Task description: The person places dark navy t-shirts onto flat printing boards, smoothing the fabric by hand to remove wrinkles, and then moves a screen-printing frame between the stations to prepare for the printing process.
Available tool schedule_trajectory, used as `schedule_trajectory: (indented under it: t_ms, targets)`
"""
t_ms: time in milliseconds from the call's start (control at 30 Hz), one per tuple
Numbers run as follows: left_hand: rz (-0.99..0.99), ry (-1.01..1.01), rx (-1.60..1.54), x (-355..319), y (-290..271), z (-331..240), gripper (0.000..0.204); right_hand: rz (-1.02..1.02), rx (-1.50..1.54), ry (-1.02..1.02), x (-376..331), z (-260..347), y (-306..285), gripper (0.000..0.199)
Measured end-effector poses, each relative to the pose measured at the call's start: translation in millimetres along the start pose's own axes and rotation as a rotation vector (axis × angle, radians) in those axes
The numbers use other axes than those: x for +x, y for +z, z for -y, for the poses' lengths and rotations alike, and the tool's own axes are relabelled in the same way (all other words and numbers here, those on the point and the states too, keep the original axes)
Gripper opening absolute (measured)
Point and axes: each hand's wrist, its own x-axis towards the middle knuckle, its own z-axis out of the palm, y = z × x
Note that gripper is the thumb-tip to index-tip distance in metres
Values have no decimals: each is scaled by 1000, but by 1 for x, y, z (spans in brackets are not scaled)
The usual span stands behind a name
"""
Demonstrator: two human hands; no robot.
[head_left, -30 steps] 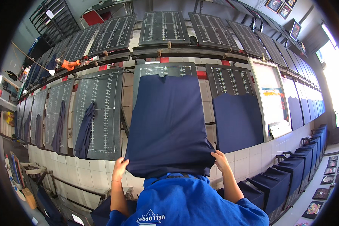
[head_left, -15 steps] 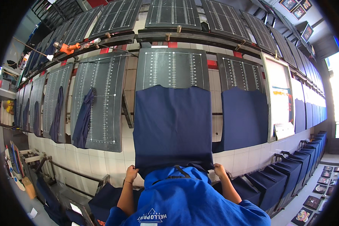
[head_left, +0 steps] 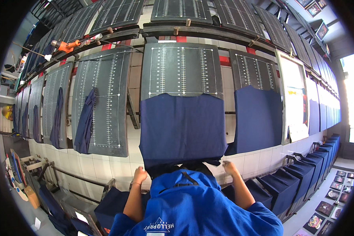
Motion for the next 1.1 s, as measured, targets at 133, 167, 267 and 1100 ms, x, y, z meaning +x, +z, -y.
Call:
schedule_trajectory:
  t_ms: [133,167,267,1100]
  targets:
    - [-342,317,-285,7,-115,-130,29,-82,876,-114,19,79,-53,45]
    - [-444,410,-409,20,-128,-149,29,-83,871,-204,23,115,-70,49]
    - [-544,481,-558,67,-171,-211,37,22,1116,-301,48,183,-113,61]
    - [-216,400,-635,110,-238,-276,24,-150,882,-623,84,262,-180,9]
